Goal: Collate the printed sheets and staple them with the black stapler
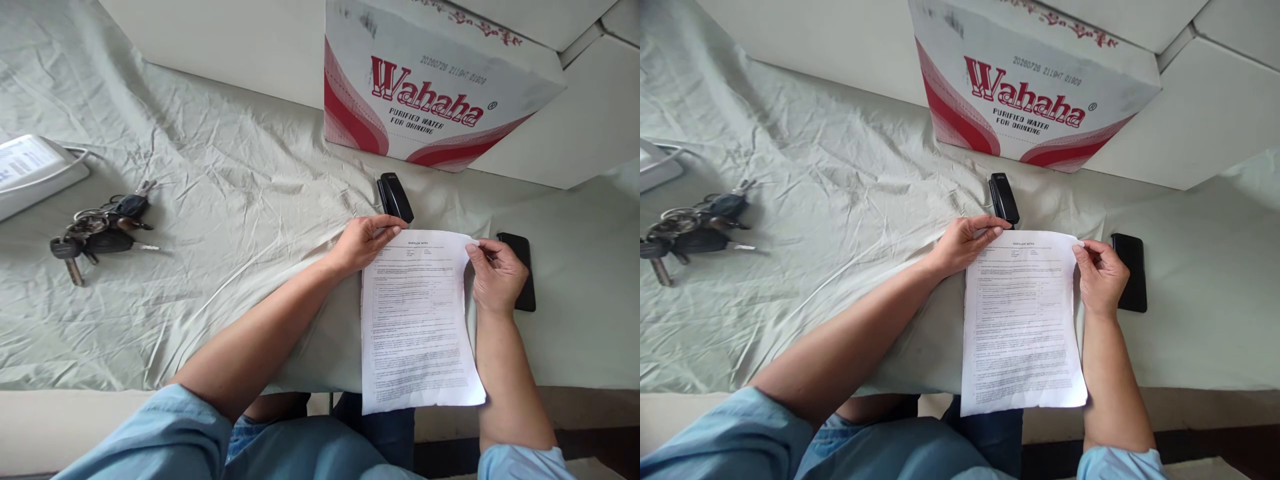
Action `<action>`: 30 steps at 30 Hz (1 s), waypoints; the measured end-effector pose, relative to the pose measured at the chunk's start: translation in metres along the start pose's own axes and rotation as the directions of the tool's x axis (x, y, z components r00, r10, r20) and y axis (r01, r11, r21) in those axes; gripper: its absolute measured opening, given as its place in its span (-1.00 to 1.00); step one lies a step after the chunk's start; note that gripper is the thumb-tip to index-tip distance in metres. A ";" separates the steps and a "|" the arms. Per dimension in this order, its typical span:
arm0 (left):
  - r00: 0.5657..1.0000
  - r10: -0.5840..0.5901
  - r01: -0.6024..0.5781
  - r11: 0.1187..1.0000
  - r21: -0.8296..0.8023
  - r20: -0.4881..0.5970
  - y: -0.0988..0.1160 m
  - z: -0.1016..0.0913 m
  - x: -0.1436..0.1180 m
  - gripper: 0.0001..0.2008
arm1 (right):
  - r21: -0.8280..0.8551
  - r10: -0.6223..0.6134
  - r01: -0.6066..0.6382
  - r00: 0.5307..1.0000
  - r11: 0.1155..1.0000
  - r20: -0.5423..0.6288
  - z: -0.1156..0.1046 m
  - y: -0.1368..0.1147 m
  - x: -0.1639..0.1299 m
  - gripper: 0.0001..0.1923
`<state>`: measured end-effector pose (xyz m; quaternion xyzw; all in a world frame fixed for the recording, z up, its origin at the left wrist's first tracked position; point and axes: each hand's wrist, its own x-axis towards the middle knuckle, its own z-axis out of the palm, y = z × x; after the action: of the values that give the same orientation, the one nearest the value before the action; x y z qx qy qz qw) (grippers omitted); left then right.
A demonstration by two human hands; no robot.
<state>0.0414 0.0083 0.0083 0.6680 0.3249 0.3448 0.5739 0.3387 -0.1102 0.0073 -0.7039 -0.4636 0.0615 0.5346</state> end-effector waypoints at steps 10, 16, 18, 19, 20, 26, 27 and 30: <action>0.999 -0.009 0.011 0.998 -0.064 0.037 0.004 -0.002 -0.002 -0.73 | 0.023 0.018 -0.018 1.000 1.000 0.007 0.004 -0.005 -0.001 -0.50; 0.997 -0.026 0.047 0.954 -0.296 0.075 0.004 -0.004 -0.003 -0.57 | 0.203 0.112 -0.141 0.983 0.969 0.145 0.001 0.002 0.004 -0.22; 0.997 -0.024 0.047 0.938 -0.344 0.071 0.005 -0.005 -0.003 -0.54 | 0.240 0.195 -0.252 0.952 0.937 0.237 -0.002 0.005 0.002 -0.20; 0.997 -0.021 0.045 0.931 -0.361 0.068 0.005 -0.004 -0.003 -0.52 | 0.238 0.225 -0.294 0.934 0.926 0.278 -0.004 0.006 -0.001 -0.23; 0.998 -0.022 0.044 0.927 -0.371 0.063 0.006 -0.004 -0.003 -0.51 | 0.226 0.245 -0.320 0.920 0.920 0.305 -0.005 0.006 -0.004 -0.28; 0.990 -0.140 0.120 0.896 -0.428 -0.016 0.004 -0.001 -0.002 -0.27 | 0.228 0.201 -0.215 0.976 0.949 0.086 -0.002 0.002 -0.009 -0.48; 0.988 -0.157 0.139 0.894 -0.426 -0.006 0.003 0.000 -0.002 -0.28 | 0.243 0.178 -0.179 0.984 0.953 0.029 -0.002 0.002 -0.008 -0.48; 0.992 -0.123 0.120 0.953 -0.279 0.008 0.002 0.001 -0.001 -0.34 | 0.244 0.130 -0.110 0.989 0.963 -0.066 -0.003 0.003 -0.003 -0.53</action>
<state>0.0416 0.0065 0.0099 0.5574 0.3162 0.3546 0.6809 0.3403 -0.1142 0.0049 -0.6629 -0.3870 0.1206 0.6295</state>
